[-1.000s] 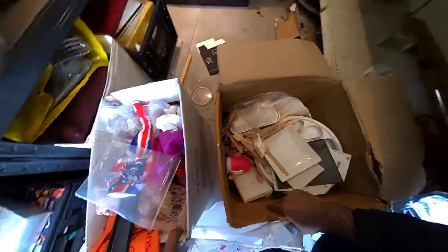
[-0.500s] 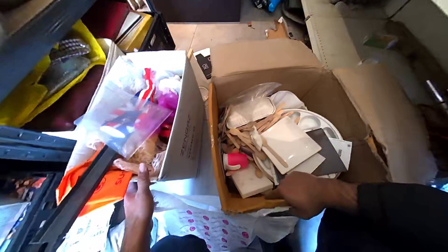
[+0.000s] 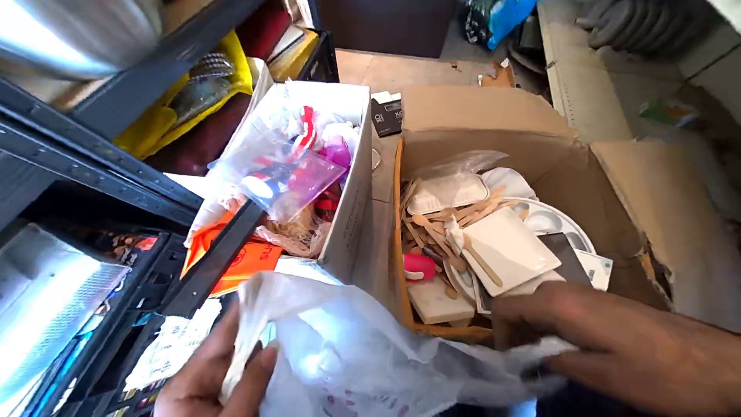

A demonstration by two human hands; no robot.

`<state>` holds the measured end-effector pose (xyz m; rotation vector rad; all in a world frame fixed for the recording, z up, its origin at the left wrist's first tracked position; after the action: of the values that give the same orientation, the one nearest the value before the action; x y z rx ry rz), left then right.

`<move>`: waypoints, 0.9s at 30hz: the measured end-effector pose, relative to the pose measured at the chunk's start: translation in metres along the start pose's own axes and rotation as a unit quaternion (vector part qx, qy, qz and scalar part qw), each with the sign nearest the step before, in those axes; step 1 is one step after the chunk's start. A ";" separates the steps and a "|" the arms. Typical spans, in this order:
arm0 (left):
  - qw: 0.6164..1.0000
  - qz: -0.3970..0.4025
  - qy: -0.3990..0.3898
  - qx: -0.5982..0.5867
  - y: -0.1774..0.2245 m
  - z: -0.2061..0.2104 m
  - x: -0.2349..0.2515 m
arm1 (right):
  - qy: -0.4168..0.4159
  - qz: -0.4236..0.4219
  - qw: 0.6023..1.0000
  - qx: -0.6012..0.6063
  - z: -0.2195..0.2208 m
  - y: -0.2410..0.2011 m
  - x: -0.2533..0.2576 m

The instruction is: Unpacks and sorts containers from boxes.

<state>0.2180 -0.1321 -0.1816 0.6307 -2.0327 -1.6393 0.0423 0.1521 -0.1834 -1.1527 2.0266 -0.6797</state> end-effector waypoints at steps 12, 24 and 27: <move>0.991 -0.059 0.088 -0.086 -0.022 0.051 0.008 | 0.028 0.116 0.982 -0.149 -0.111 0.071 0.071; 0.993 -0.086 0.034 0.067 -0.152 0.117 -0.003 | -0.014 0.092 0.981 -0.168 0.117 0.224 0.182; 0.990 -0.109 0.059 0.061 -0.163 0.102 0.004 | -0.046 0.100 0.974 -0.199 0.100 0.240 0.192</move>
<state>0.1640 -0.0866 -0.3602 1.0002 -2.0488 -1.5598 -0.0716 0.0848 -0.4784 -1.1510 2.2193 -0.1178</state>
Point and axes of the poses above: each hand's wrist, its own x-axis towards the middle knuckle, its own z-axis out of the palm, y = z × x, the point moved 9 cm from there along x, towards the middle knuckle, and after that the axes turned 8 degrees about y, right-handed, at the moved point
